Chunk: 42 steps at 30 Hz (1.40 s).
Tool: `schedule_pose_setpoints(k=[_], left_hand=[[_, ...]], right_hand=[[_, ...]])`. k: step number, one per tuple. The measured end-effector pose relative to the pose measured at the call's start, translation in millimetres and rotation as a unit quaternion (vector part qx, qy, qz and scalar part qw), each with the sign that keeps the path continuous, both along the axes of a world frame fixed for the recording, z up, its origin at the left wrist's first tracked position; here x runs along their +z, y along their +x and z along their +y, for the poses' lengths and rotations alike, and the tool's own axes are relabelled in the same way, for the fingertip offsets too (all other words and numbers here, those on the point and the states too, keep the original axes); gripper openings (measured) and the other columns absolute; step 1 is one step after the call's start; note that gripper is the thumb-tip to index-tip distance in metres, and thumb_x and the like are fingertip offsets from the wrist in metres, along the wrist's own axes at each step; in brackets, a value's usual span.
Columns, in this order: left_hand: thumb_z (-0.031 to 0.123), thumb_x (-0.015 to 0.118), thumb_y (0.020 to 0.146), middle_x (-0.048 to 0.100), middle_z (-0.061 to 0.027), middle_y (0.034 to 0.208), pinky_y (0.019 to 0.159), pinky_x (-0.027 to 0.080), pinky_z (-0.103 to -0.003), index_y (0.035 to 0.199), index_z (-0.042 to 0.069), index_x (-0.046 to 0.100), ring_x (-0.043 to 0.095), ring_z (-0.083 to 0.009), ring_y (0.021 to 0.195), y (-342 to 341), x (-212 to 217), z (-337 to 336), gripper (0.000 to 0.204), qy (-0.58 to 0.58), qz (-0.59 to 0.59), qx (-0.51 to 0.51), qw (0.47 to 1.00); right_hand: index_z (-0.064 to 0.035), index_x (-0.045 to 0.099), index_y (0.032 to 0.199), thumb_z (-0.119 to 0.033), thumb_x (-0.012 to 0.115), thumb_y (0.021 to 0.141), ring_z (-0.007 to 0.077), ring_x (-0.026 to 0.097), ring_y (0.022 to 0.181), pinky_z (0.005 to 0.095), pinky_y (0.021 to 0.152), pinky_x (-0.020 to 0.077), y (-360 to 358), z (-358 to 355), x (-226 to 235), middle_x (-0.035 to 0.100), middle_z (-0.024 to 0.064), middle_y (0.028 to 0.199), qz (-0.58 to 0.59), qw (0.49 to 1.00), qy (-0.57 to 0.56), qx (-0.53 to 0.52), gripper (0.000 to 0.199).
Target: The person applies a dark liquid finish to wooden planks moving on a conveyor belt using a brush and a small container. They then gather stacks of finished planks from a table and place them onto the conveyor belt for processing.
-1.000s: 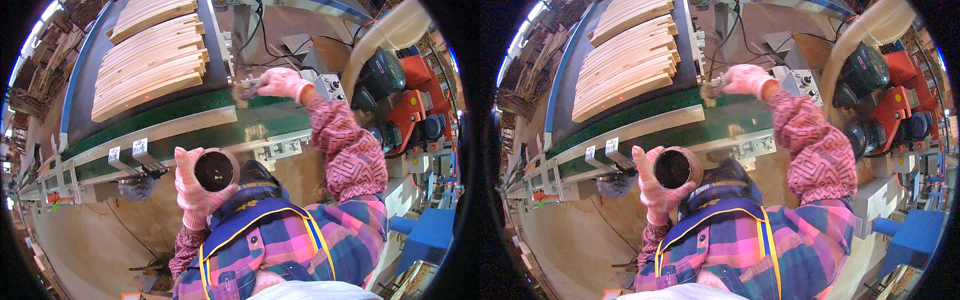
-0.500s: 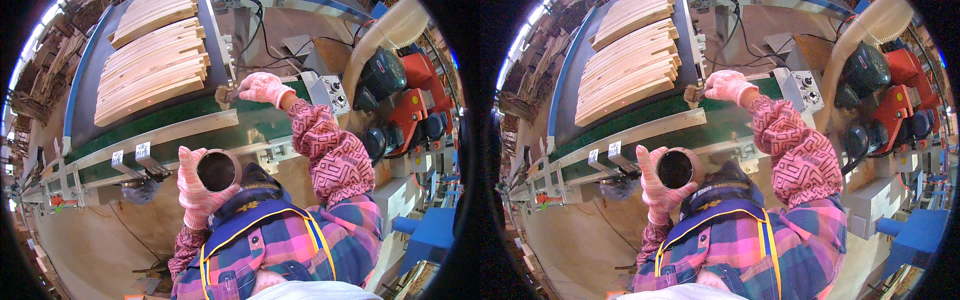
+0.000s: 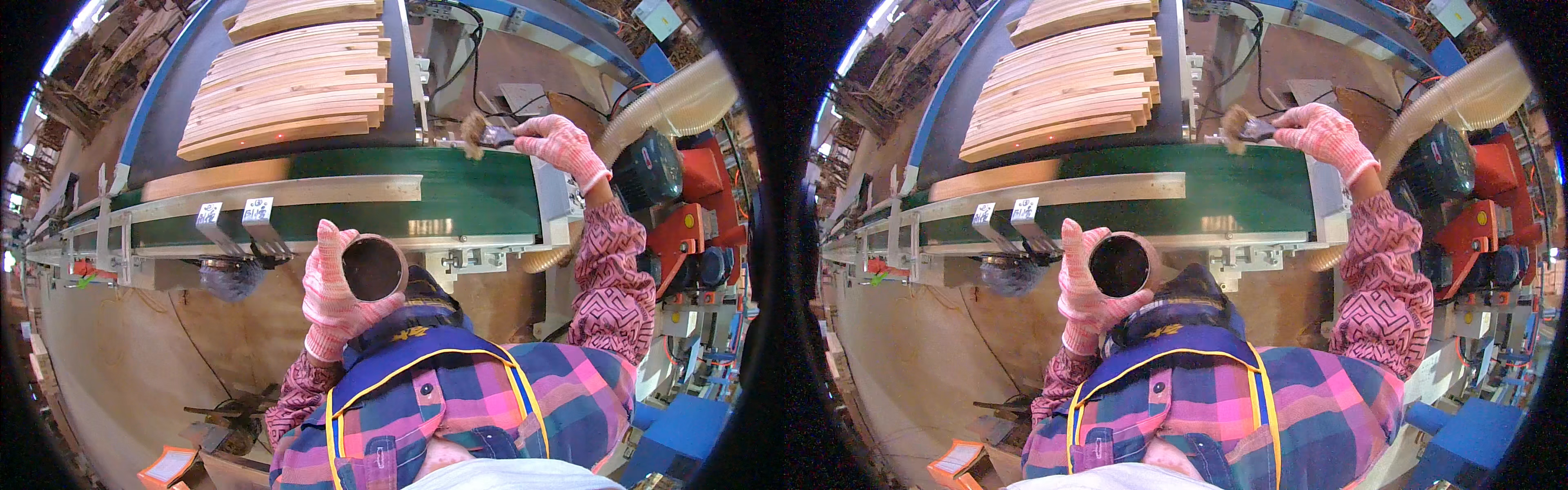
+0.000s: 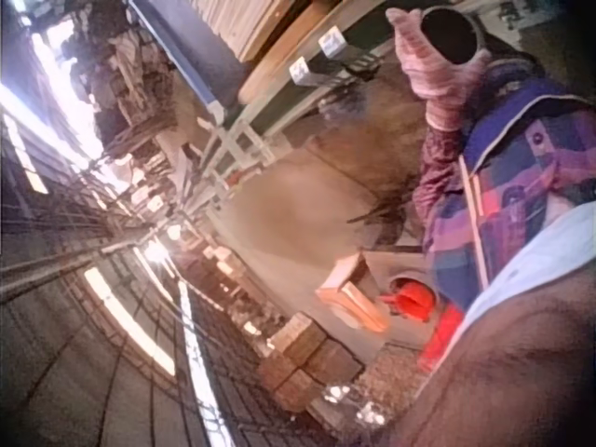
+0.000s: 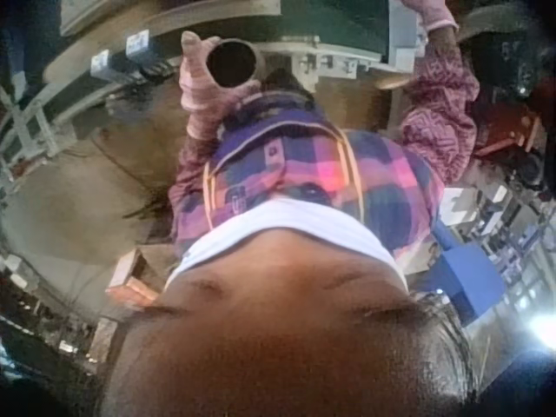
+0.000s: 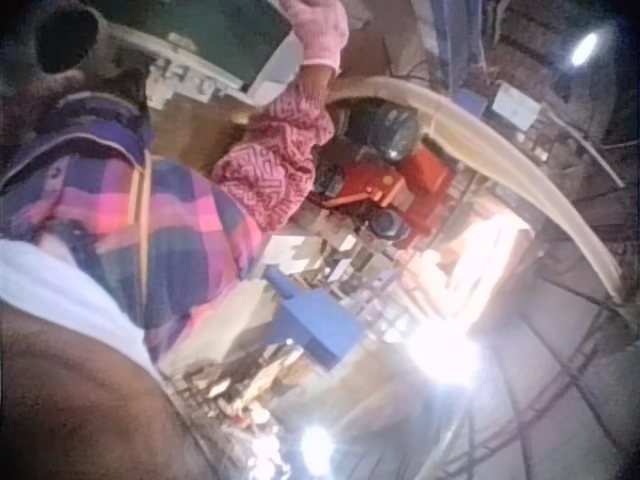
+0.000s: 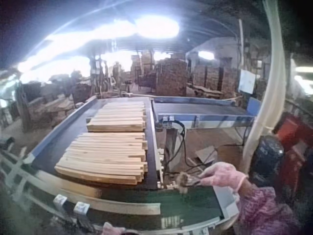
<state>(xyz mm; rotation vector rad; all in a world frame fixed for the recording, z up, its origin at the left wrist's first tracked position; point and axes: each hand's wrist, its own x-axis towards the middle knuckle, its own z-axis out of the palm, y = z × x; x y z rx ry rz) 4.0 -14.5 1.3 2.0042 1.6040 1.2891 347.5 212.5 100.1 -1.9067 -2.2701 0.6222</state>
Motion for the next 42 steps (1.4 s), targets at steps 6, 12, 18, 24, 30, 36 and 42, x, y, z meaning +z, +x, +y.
schedule_pose_setpoints(k=[6, 12, 18, 24, 30, 36, 42], left_hand=[[0.028, 0.096, 0.052, 0.064, -0.0175, 0.122, 0.094, 0.052, -0.046, 0.158, 0.003, 0.012, 0.064, -0.0363, 0.107, 4.0, -3.9, 7.1, 0.138, 0.005, -0.033, 0.004, 0.999], [0.038, 0.096, 0.059, 0.063, -0.0181, 0.122, 0.095, 0.051, -0.043, 0.159, 0.003, -0.008, 0.064, -0.0340, 0.107, 13.4, 3.4, 13.5, 0.148, -0.018, 0.006, -0.018, 1.000], [0.039, 0.094, 0.063, 0.064, -0.0173, 0.119, 0.090, 0.053, -0.042, 0.159, 0.004, -0.007, 0.066, -0.0334, 0.101, 19.8, -2.7, 15.2, 0.144, 0.031, 0.044, -0.044, 0.998], [0.040, 0.095, 0.059, 0.064, -0.0178, 0.118, 0.088, 0.054, -0.046, 0.160, 0.005, 0.005, 0.065, -0.0350, 0.100, 26.7, -10.9, 14.7, 0.140, 0.042, 0.060, -0.062, 0.995], [0.038, 0.094, 0.055, 0.062, -0.0199, 0.115, 0.085, 0.053, -0.049, 0.157, 0.003, 0.022, 0.062, -0.0396, 0.098, 45.8, -3.1, 20.3, 0.129, 0.099, 0.011, -0.107, 0.989], [0.037, 0.094, 0.054, 0.062, -0.0177, 0.118, 0.090, 0.051, -0.048, 0.155, 0.002, 0.024, 0.062, -0.0390, 0.103, 48.3, -5.8, 14.6, 0.128, 0.068, 0.021, -0.090, 0.993], [0.033, 0.093, 0.055, 0.062, -0.0155, 0.121, 0.096, 0.050, -0.047, 0.158, 0.003, 0.021, 0.060, -0.0367, 0.110, 41.6, -9.8, 13.3, 0.129, 0.017, 0.004, -0.070, 0.997]], right_hand=[[-0.0013, 0.071, 0.120, -0.019, 0.075, 0.089, 0.0129, 0.064, 0.095, 0.0288, 0.086, 0.0508, -47.2, -70.3, 44.3, 0.074, 0.0072, 0.103, 0.325, 0.929, -0.152, 0.086, 0.036], [-0.0068, 0.073, 0.105, -0.029, 0.074, 0.086, 0.0314, 0.071, 0.083, 0.0388, 0.076, 0.0553, -82.8, -92.7, 33.6, 0.072, 0.0171, 0.088, 0.167, 0.938, -0.070, 0.296, 0.029], [-0.0169, 0.067, 0.100, -0.030, 0.073, 0.080, 0.0347, 0.064, 0.064, 0.0465, 0.059, 0.0487, -104.8, -119.3, 27.5, 0.065, 0.0089, 0.072, -0.051, 0.907, 0.093, 0.407, 0.025], [-0.0121, 0.064, 0.083, -0.025, 0.069, 0.071, 0.0309, 0.061, 0.055, 0.0456, 0.048, 0.0432, -108.3, -133.6, 13.5, 0.059, 0.0103, 0.063, -0.058, 0.876, 0.157, 0.453, 0.018], [-0.0074, 0.060, 0.061, -0.025, 0.065, 0.062, 0.0220, 0.051, 0.046, 0.0404, 0.041, 0.0334, -132.2, -155.5, -30.5, 0.052, 0.0101, 0.053, -0.152, 0.862, 0.176, 0.451, 0.018], [-0.0072, 0.061, 0.060, -0.021, 0.069, 0.063, 0.0263, 0.059, 0.046, 0.0432, 0.038, 0.0382, -120.8, -154.7, -34.0, 0.055, 0.0103, 0.053, -0.139, 0.877, 0.196, 0.416, 0.017], [-0.0180, 0.070, 0.095, -0.033, 0.068, 0.083, 0.0304, 0.067, 0.066, 0.0434, 0.058, 0.0499, -92.2, -146.1, -4.9, 0.066, 0.0078, 0.074, -0.072, 0.915, 0.122, 0.379, 0.019]])
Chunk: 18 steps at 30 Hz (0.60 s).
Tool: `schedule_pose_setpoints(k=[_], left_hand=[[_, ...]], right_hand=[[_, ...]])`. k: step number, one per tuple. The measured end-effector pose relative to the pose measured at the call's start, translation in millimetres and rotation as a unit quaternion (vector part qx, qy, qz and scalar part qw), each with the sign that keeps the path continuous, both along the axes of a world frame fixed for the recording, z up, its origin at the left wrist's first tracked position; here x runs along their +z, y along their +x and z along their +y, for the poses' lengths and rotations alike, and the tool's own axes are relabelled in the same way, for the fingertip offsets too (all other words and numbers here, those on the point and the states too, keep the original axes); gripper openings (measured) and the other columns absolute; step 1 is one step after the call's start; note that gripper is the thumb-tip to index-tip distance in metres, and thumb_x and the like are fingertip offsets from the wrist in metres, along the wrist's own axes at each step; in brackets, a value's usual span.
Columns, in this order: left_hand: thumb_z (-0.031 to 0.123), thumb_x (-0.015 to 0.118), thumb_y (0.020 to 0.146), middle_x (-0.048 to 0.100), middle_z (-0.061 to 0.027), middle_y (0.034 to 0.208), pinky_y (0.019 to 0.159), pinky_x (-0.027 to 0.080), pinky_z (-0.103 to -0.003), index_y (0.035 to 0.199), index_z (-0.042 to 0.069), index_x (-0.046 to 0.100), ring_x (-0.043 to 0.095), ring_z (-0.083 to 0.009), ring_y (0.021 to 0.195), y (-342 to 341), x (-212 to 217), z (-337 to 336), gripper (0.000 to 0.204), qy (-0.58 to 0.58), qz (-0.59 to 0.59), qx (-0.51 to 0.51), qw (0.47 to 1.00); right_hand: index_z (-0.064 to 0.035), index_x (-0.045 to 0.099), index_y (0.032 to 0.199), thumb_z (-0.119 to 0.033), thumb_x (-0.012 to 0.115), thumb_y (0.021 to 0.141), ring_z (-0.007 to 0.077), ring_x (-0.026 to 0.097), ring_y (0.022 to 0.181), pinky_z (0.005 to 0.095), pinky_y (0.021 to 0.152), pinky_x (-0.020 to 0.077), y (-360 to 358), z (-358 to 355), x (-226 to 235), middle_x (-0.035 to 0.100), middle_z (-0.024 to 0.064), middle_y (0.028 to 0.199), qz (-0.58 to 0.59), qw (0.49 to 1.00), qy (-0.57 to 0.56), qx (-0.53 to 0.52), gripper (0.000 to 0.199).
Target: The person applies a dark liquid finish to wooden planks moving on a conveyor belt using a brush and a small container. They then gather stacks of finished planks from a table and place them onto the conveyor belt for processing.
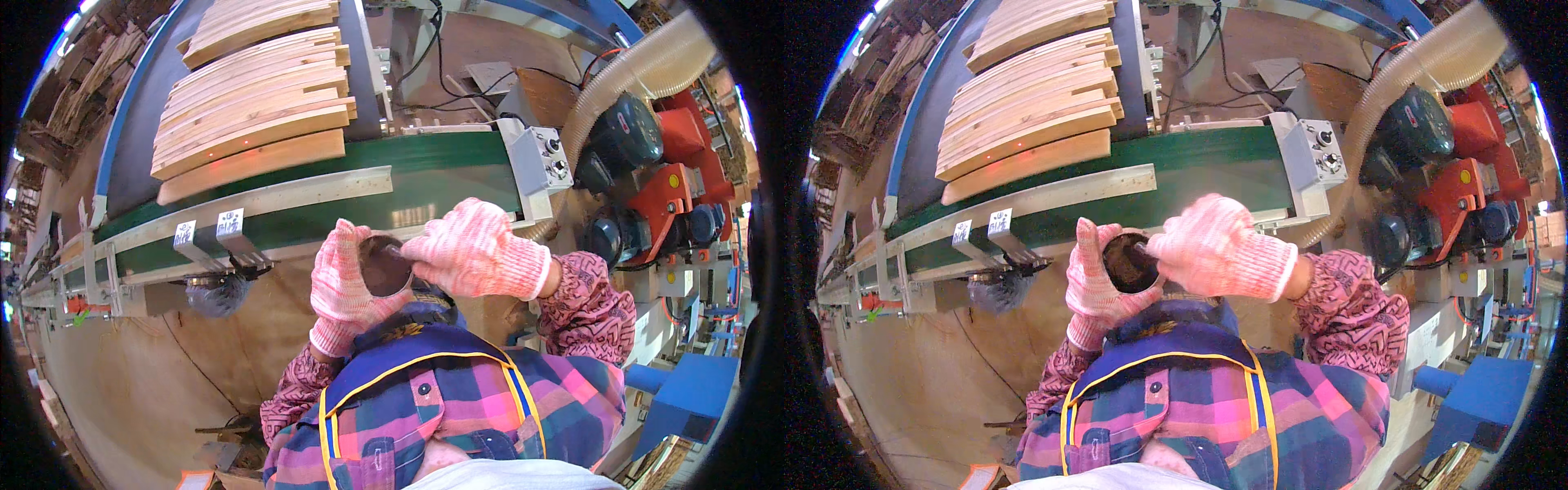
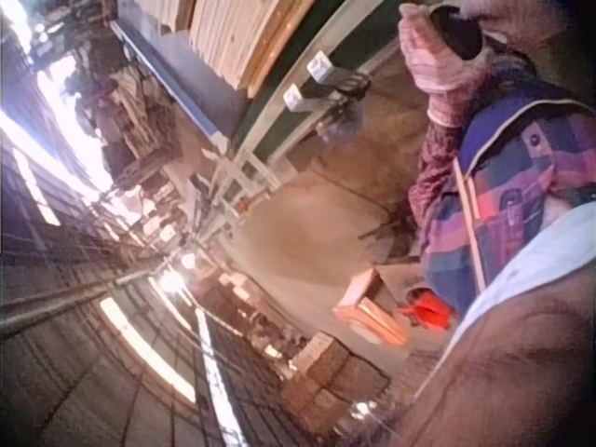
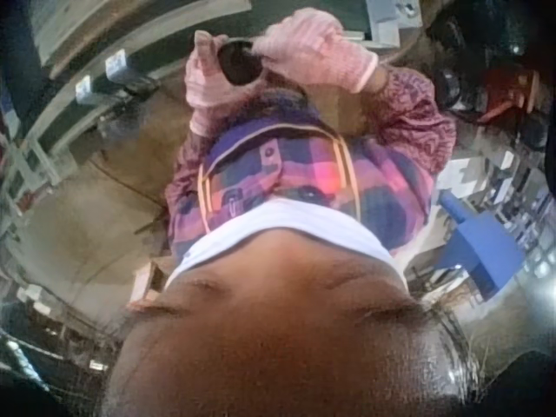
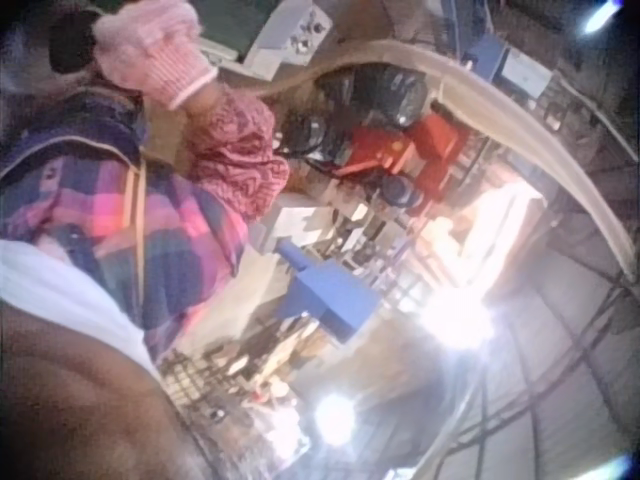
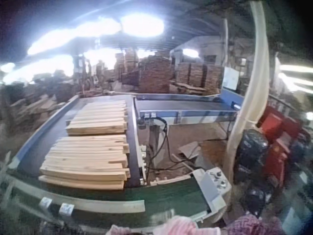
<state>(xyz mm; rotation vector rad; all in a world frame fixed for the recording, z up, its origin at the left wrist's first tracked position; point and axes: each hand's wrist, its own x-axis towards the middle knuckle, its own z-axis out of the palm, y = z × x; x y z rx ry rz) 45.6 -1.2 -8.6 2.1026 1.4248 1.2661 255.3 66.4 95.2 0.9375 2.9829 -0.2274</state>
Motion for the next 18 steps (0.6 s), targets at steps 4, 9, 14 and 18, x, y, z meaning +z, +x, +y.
schedule_pose_setpoints(k=[4, 9, 14, 18], left_hand=[[0.032, 0.092, 0.054, 0.062, -0.0159, 0.122, 0.095, 0.049, -0.048, 0.159, 0.004, 0.018, 0.060, -0.0368, 0.111, 2.2, 3.4, 7.1, 0.131, 0.018, -0.008, -0.017, 1.000], [0.032, 0.093, 0.053, 0.062, -0.0150, 0.121, 0.094, 0.050, -0.048, 0.158, 0.008, 0.022, 0.060, -0.0378, 0.109, 1.5, 6.6, 7.8, 0.129, -0.005, -0.007, -0.033, 0.999], [0.032, 0.094, 0.050, 0.062, -0.0136, 0.120, 0.092, 0.051, -0.047, 0.161, 0.013, 0.017, 0.061, -0.0371, 0.107, 4.2, 3.6, 13.2, 0.135, 0.008, -0.009, -0.042, 0.999], [0.031, 0.094, 0.051, 0.063, -0.0134, 0.118, 0.089, 0.052, -0.047, 0.162, 0.016, 0.012, 0.061, -0.0363, 0.105, 2.7, 6.2, 12.3, 0.139, -0.003, -0.001, -0.014, 1.000]], right_hand=[[-0.0218, 0.069, 0.101, -0.035, 0.069, 0.083, 0.0296, 0.066, 0.068, 0.0440, 0.061, 0.0497, 7.6, -4.1, 6.6, 0.063, 0.0055, 0.072, 0.002, 1.000, 0.027, -0.002, 0.022], [-0.0204, 0.068, 0.099, -0.033, 0.070, 0.082, 0.0268, 0.066, 0.068, 0.0415, 0.061, 0.0481, 8.9, -4.5, 9.3, 0.062, 0.0039, 0.071, -0.020, 0.998, 0.048, 0.020, 0.022], [-0.0212, 0.068, 0.098, -0.031, 0.072, 0.078, 0.0214, 0.065, 0.068, 0.0384, 0.062, 0.0450, 7.6, -9.5, 27.4, 0.062, 0.0002, 0.071, -0.032, 0.995, 0.086, 0.035, 0.023], [-0.0166, 0.062, 0.082, -0.027, 0.065, 0.077, 0.0243, 0.067, 0.067, 0.0403, 0.060, 0.0471, 19.0, -7.6, 29.2, 0.062, 0.0027, 0.070, 0.027, 0.993, 0.109, 0.029, 0.012]])
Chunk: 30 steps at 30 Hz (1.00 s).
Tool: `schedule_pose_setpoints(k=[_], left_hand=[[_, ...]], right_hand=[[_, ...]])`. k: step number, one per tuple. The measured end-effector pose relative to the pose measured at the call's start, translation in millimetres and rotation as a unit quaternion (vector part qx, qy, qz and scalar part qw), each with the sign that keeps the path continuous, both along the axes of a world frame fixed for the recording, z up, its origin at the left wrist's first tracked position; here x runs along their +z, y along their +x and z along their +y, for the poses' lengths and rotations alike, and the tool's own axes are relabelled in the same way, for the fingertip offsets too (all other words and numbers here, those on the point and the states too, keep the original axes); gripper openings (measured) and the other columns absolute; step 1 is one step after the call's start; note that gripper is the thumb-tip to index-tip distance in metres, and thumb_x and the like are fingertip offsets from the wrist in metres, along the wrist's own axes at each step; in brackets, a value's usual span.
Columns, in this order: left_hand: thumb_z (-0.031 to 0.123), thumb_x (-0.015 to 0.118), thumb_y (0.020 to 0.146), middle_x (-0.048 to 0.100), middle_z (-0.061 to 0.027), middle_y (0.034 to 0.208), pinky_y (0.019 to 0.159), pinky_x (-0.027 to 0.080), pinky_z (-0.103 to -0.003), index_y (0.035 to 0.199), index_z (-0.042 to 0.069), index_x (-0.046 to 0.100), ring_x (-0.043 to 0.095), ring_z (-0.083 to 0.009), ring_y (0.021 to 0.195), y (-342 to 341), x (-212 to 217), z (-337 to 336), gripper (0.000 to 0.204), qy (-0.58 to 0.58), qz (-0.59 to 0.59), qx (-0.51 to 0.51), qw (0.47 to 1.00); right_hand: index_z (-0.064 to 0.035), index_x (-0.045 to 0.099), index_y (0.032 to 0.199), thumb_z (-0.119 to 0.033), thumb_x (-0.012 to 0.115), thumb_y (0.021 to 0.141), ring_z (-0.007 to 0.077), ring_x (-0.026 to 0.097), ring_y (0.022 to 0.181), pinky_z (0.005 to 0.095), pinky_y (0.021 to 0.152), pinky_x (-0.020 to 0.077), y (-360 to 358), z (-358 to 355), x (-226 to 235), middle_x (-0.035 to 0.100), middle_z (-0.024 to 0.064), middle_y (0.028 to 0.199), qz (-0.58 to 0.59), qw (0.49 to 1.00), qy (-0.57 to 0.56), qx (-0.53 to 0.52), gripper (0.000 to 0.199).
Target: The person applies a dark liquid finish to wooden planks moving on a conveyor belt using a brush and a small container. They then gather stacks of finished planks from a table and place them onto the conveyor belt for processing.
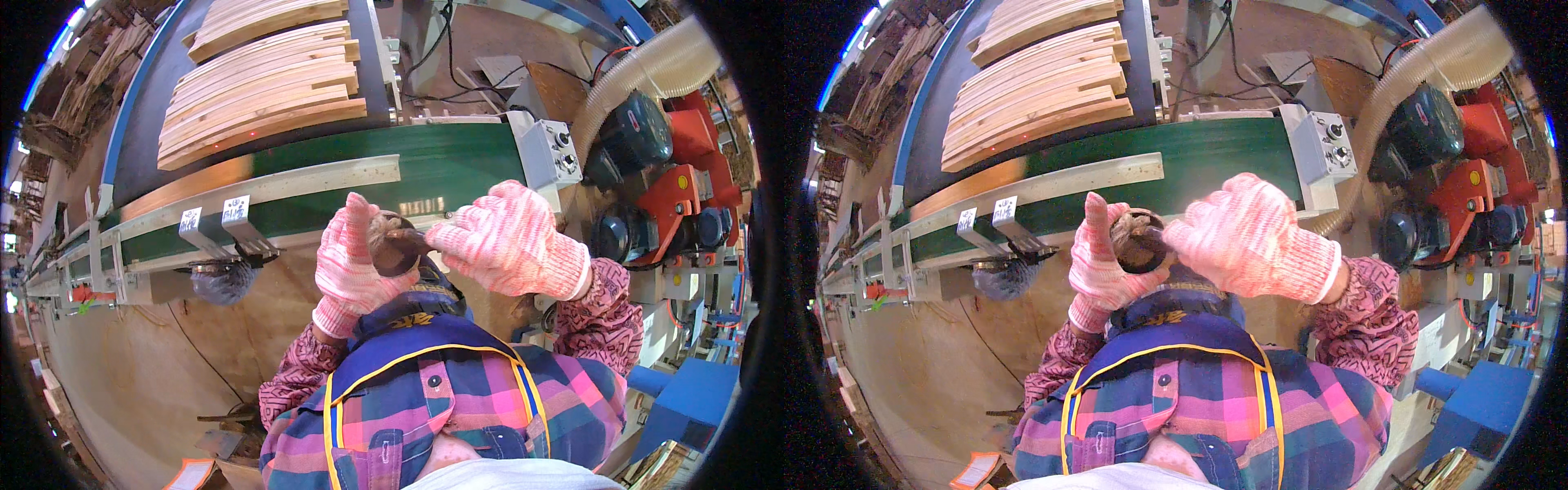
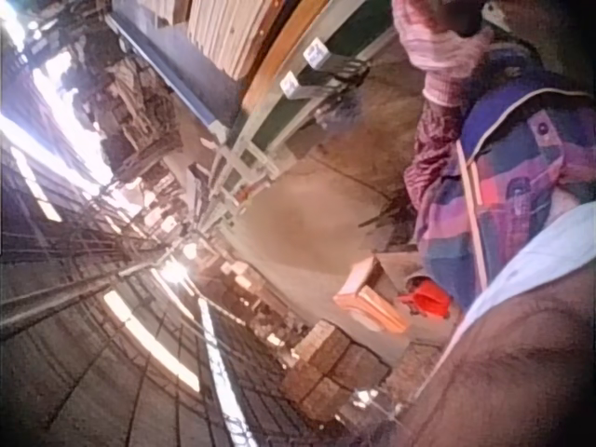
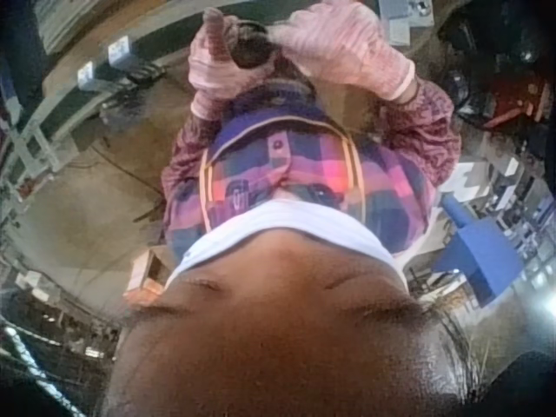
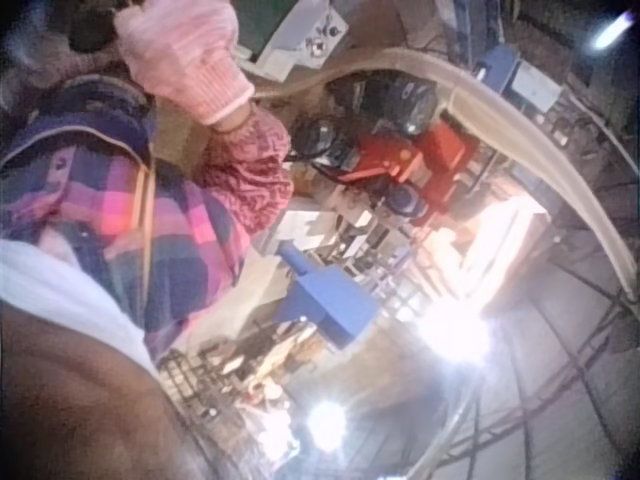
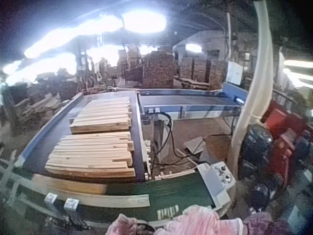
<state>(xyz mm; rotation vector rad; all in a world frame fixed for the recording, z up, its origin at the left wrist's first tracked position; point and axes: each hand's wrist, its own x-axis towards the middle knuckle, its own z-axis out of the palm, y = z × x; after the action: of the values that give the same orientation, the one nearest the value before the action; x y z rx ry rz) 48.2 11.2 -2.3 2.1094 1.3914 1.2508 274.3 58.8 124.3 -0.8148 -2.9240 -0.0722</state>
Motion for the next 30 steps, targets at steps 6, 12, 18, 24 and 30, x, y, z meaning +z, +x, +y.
schedule_pose_setpoints(k=[6, 12, 18, 24, 30], left_hand=[[0.032, 0.095, 0.055, 0.062, -0.0145, 0.115, 0.087, 0.053, -0.045, 0.162, 0.013, 0.011, 0.063, -0.0344, 0.100, -2.6, -2.2, 4.2, 0.137, 0.023, 0.009, 0.015, 1.000], [0.027, 0.094, 0.054, 0.061, -0.0148, 0.113, 0.085, 0.052, -0.046, 0.160, 0.009, 0.016, 0.062, -0.0356, 0.098, -0.9, 0.0, 10.5, 0.132, 0.046, 0.014, 0.012, 0.999], [0.026, 0.095, 0.052, 0.062, -0.0146, 0.115, 0.089, 0.052, -0.046, 0.159, 0.006, 0.017, 0.062, -0.0354, 0.101, -1.1, 8.1, 9.6, 0.134, 0.025, 0.017, 0.012, 0.999], [0.028, 0.097, 0.049, 0.062, -0.0148, 0.124, 0.098, 0.048, -0.046, 0.160, 0.005, 0.013, 0.060, -0.0346, 0.112, -4.1, 2.7, 4.0, 0.141, -0.032, -0.001, 0.039, 0.999], [0.028, 0.096, 0.052, 0.064, -0.0182, 0.122, 0.095, 0.052, -0.045, 0.162, 0.012, 0.001, 0.065, -0.0344, 0.108, -15.8, 6.4, 2.5, 0.146, -0.025, 0.020, 0.058, 0.998]], right_hand=[[-0.0229, 0.068, 0.108, -0.034, 0.075, 0.078, 0.0250, 0.065, 0.070, 0.0407, 0.062, 0.0454, 19.4, 0.3, -6.7, 0.061, 0.0019, 0.075, 0.041, 0.998, -0.030, -0.032, 0.033], [-0.0210, 0.069, 0.113, -0.032, 0.079, 0.075, 0.0250, 0.064, 0.071, 0.0399, 0.064, 0.0451, 21.1, 4.5, -5.8, 0.061, 0.0011, 0.073, 0.027, 0.998, -0.041, -0.038, 0.041], [-0.0195, 0.070, 0.116, -0.027, 0.080, 0.076, 0.0292, 0.065, 0.075, 0.0423, 0.066, 0.0481, 24.8, 8.3, -7.4, 0.063, 0.0035, 0.075, 0.024, 0.993, -0.104, -0.053, 0.042], [-0.0100, 0.068, 0.128, -0.016, 0.077, 0.084, 0.0265, 0.070, 0.104, 0.0373, 0.089, 0.0543, 61.3, 21.1, -29.5, 0.073, 0.0112, 0.116, 0.212, 0.839, -0.470, -0.177, 0.045], [-0.0024, 0.068, 0.127, -0.019, 0.077, 0.086, 0.0081, 0.062, 0.084, 0.0267, 0.075, 0.0533, 95.6, 40.5, -64.9, 0.073, 0.0025, 0.105, 0.387, 0.655, -0.532, -0.371, 0.045]])
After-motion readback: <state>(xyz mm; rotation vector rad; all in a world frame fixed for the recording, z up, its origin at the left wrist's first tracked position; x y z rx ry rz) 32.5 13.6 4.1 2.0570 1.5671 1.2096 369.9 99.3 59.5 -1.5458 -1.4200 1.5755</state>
